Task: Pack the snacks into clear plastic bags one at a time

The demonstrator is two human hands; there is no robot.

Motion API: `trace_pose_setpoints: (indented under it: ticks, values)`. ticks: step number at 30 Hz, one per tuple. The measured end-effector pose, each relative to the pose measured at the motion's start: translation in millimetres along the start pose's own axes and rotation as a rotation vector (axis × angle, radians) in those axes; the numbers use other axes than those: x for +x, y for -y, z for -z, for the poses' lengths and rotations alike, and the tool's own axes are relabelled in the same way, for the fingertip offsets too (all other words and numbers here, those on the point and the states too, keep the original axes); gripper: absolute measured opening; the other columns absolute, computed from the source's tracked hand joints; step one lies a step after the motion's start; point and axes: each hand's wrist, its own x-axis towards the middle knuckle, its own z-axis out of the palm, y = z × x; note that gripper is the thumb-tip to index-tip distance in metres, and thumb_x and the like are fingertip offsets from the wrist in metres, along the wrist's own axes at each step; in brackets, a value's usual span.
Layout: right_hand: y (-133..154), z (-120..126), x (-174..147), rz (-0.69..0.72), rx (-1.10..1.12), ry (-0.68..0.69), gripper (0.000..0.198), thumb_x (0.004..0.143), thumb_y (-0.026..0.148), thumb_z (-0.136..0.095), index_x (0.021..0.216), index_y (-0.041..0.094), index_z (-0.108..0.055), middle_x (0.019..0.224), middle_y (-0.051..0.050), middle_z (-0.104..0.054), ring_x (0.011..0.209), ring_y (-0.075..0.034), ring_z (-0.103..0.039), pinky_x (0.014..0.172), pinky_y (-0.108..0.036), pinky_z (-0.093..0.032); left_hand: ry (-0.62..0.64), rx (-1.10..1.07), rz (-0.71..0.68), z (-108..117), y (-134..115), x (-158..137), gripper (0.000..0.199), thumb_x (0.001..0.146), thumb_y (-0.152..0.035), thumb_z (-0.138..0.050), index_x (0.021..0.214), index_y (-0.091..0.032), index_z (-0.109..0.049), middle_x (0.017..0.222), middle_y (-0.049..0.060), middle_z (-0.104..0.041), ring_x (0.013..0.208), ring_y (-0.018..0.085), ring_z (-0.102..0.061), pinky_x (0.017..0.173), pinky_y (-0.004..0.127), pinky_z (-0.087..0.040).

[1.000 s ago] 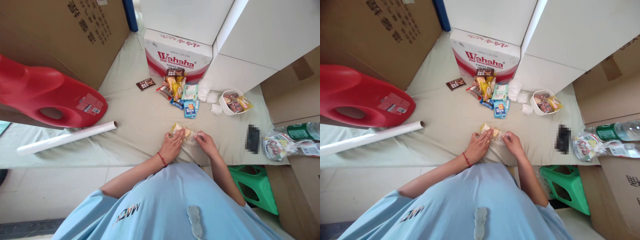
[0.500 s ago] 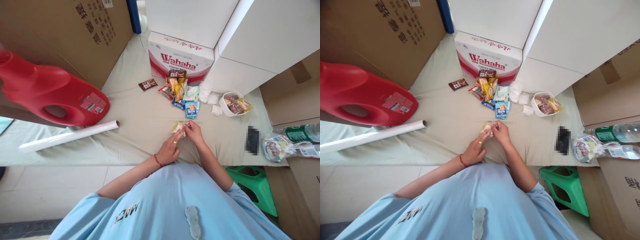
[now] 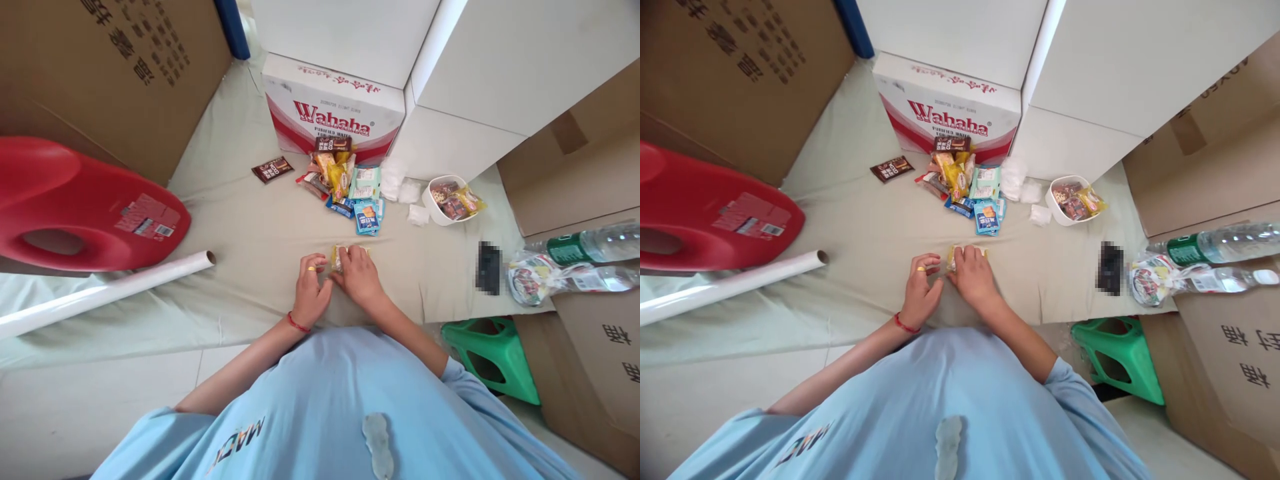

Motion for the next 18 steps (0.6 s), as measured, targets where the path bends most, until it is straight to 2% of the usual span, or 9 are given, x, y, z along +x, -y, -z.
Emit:
trace_pose_setpoints:
  ticks: [2, 4, 6, 8, 9, 11, 13, 15, 18]
  values:
    - [-9, -1, 5, -0.031, 0.039, -0.041, 0.045, 0.099, 0.027, -0.061, 0.141, 0.012, -0.058, 0.125, -0.021, -0.060, 0.116, -0.034, -0.055, 0.098, -0.045, -0.049, -0.012, -0.051, 0.021, 3, 0, -1, 0.037, 0.085, -0.007, -0.051, 0.119, -0.023, -0.052, 0.126, 0.011, -0.056, 0.123, 0.023, -0.057, 0.097, 0.042, -0.059]
    - [-22, 1, 6, -0.055, 0.152, -0.143, 0.040, 0.099, 0.021, -0.056, 0.139, 0.014, -0.062, 0.127, -0.020, -0.061, 0.117, -0.033, -0.057, 0.099, -0.045, -0.049, -0.021, -0.120, 0.073, 5, -2, -2, 0.029, 0.091, -0.014, -0.053, 0.118, -0.022, -0.055, 0.125, 0.011, -0.056, 0.123, 0.023, -0.058, 0.095, 0.041, -0.059]
    - [-36, 7, 4, -0.072, 0.384, -0.284, 0.037, 0.100, 0.023, -0.053, 0.135, 0.017, -0.065, 0.128, -0.017, -0.063, 0.118, -0.031, -0.058, 0.102, -0.045, -0.049, -0.008, -0.221, 0.175, 6, -4, -3, 0.025, 0.096, -0.026, -0.057, 0.120, -0.023, -0.056, 0.127, 0.012, -0.056, 0.124, 0.024, -0.059, 0.093, 0.040, -0.060]
    - [-49, 11, -1, -0.098, 0.743, -0.344, 0.034, 0.101, 0.032, -0.052, 0.129, 0.021, -0.068, 0.125, -0.013, -0.068, 0.114, -0.028, -0.062, 0.099, -0.043, -0.052, 0.044, -0.376, 0.311, 6, -7, -1, 0.034, 0.097, -0.040, -0.061, 0.126, -0.023, -0.055, 0.137, 0.014, -0.055, 0.129, 0.027, -0.058, 0.092, 0.040, -0.060]
    - [-53, 12, -3, -0.117, 0.945, -0.315, 0.033, 0.101, 0.038, -0.055, 0.127, 0.024, -0.069, 0.121, -0.010, -0.071, 0.109, -0.026, -0.065, 0.096, -0.042, -0.054, 0.081, -0.463, 0.382, 6, -8, 1, 0.042, 0.096, -0.046, -0.063, 0.130, -0.024, -0.053, 0.143, 0.015, -0.053, 0.132, 0.028, -0.058, 0.092, 0.041, -0.061]
    - [-55, 11, -10, -0.164, 1.304, -0.164, 0.035, 0.095, 0.049, -0.065, 0.121, 0.026, -0.072, 0.110, -0.006, -0.074, 0.097, -0.024, -0.068, 0.087, -0.038, -0.057, 0.158, -0.600, 0.497, 3, -10, 5, 0.055, 0.092, -0.055, -0.067, 0.135, -0.024, -0.052, 0.150, 0.017, -0.052, 0.134, 0.031, -0.058, 0.093, 0.043, -0.061]
    - [-52, 7, -17, -0.207, 1.526, -0.028, 0.040, 0.087, 0.055, -0.075, 0.115, 0.027, -0.074, 0.105, -0.004, -0.076, 0.091, -0.022, -0.069, 0.084, -0.037, -0.058, 0.222, -0.631, 0.544, 0, -11, 9, 0.060, 0.087, -0.059, -0.071, 0.131, -0.020, -0.057, 0.142, 0.016, -0.061, 0.127, 0.031, -0.062, 0.095, 0.043, -0.059]
    - [-44, 1, -26, -0.234, 1.639, 0.015, 0.042, 0.085, 0.057, -0.077, 0.116, 0.028, -0.074, 0.109, -0.004, -0.075, 0.093, -0.022, -0.070, 0.083, -0.036, -0.058, 0.246, -0.584, 0.534, -2, -10, 13, 0.057, 0.085, -0.059, -0.073, 0.123, -0.017, -0.063, 0.125, 0.013, -0.071, 0.114, 0.028, -0.067, 0.096, 0.042, -0.057]
    - [-35, -7, -38, -0.241, 1.653, -0.045, 0.045, 0.088, 0.055, -0.076, 0.125, 0.031, -0.071, 0.117, -0.003, -0.074, 0.098, -0.022, -0.069, 0.085, -0.035, -0.058, 0.280, -0.505, 0.500, -7, -10, 17, 0.053, 0.086, -0.059, -0.071, 0.118, -0.017, -0.066, 0.112, 0.009, -0.075, 0.101, 0.025, -0.071, 0.092, 0.039, -0.057]
